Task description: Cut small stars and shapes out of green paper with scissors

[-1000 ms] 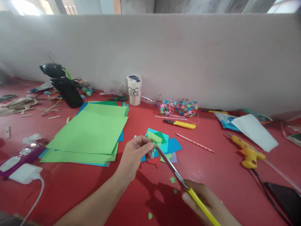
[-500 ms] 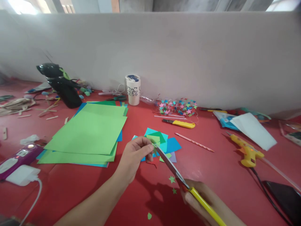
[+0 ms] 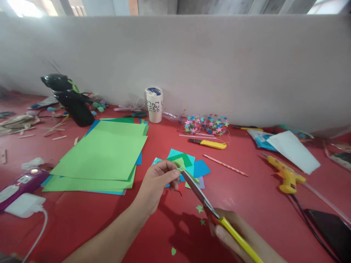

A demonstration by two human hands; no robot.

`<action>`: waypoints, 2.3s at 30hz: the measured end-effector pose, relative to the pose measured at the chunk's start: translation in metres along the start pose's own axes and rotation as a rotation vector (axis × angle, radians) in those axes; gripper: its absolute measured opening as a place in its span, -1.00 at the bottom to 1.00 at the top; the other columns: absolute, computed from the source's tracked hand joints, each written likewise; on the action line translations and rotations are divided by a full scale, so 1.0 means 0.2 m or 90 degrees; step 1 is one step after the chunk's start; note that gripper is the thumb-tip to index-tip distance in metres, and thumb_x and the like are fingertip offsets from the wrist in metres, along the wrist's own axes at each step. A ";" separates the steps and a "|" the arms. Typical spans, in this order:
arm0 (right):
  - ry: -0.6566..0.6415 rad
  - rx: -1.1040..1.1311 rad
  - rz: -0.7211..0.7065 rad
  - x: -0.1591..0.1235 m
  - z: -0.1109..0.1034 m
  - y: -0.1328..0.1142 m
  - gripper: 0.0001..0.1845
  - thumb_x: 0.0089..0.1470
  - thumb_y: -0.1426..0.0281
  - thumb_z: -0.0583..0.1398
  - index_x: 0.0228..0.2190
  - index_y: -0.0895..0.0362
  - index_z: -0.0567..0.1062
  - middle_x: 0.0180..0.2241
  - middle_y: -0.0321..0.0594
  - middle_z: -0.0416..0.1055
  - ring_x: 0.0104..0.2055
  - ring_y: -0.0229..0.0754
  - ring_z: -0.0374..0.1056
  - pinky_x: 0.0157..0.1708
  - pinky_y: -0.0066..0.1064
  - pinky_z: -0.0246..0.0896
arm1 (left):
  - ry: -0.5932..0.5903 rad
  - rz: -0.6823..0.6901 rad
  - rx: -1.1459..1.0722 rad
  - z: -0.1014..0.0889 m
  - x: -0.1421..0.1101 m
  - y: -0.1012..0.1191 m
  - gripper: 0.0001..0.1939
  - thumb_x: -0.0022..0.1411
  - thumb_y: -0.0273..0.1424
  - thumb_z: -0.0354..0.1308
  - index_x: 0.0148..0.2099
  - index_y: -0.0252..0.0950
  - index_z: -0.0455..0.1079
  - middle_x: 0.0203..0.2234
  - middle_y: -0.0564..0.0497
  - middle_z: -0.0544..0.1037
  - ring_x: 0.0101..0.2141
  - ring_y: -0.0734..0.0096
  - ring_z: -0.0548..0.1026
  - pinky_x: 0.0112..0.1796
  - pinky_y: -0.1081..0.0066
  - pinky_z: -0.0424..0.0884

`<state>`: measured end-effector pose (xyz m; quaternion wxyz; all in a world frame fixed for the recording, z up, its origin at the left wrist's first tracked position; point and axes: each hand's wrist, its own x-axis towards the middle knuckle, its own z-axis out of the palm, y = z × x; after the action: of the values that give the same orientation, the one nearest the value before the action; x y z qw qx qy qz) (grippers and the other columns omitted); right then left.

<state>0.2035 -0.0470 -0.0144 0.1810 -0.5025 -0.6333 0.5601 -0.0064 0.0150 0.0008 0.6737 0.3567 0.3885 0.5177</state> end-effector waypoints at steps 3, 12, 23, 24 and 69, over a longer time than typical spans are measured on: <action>0.014 -0.009 -0.030 0.00 0.00 0.00 -0.34 -0.05 -0.28 -0.07 -0.58 0.08 0.17 -0.66 -0.46 -0.01 -0.68 -0.40 -0.13 -0.73 -0.49 -0.25 | 0.005 0.009 0.025 0.01 -0.01 0.00 -0.89 0.00 -0.44 0.23 -0.49 -0.32 0.35 -0.71 0.15 0.39 -0.69 0.66 0.32 -0.61 0.61 0.22; 0.084 0.065 0.036 -0.03 0.05 -0.03 -0.36 -0.09 -0.26 0.03 -0.57 0.09 0.24 -0.60 -0.38 0.09 -0.61 -0.31 0.05 -0.72 -0.52 -0.08 | 0.039 0.033 0.023 0.04 -0.02 -0.04 -0.90 0.03 -0.42 0.22 -0.45 -0.31 0.35 -0.65 0.15 0.40 -0.65 0.66 0.35 -0.56 0.60 0.26; 0.073 -0.044 -0.010 -0.02 0.05 -0.03 -0.38 0.01 -0.24 -0.10 -0.58 0.07 0.13 -0.61 -0.44 -0.06 -0.60 -0.32 -0.14 -0.63 -0.42 -0.24 | 0.049 0.034 0.041 0.04 -0.04 -0.03 -0.92 0.02 -0.44 0.21 -0.46 -0.31 0.36 -0.62 0.14 0.40 -0.63 0.64 0.35 -0.54 0.56 0.27; 0.063 -0.056 -0.029 -0.02 0.04 -0.03 -0.38 0.02 -0.24 -0.10 -0.58 0.07 0.13 -0.61 -0.45 -0.07 -0.59 -0.31 -0.16 -0.61 -0.41 -0.26 | 0.047 0.034 0.042 0.04 -0.04 -0.02 -0.91 0.02 -0.43 0.22 -0.46 -0.31 0.36 -0.62 0.14 0.40 -0.63 0.64 0.35 -0.54 0.56 0.27; 0.179 -0.037 -0.009 -0.03 0.12 0.00 -0.41 -0.02 -0.20 -0.01 -0.63 0.06 0.20 -0.60 -0.36 -0.02 -0.54 -0.22 -0.05 -0.59 -0.44 -0.05 | 0.141 0.111 0.114 0.06 -0.06 -0.02 -0.95 -0.04 -0.46 0.25 -0.50 -0.28 0.43 -0.23 0.02 0.40 -0.37 0.55 0.35 -0.45 0.56 0.27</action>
<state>0.1877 -0.0639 -0.0205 0.2570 -0.5768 -0.6211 0.4643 0.0039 0.0025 0.0049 0.5448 0.3881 0.4728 0.5736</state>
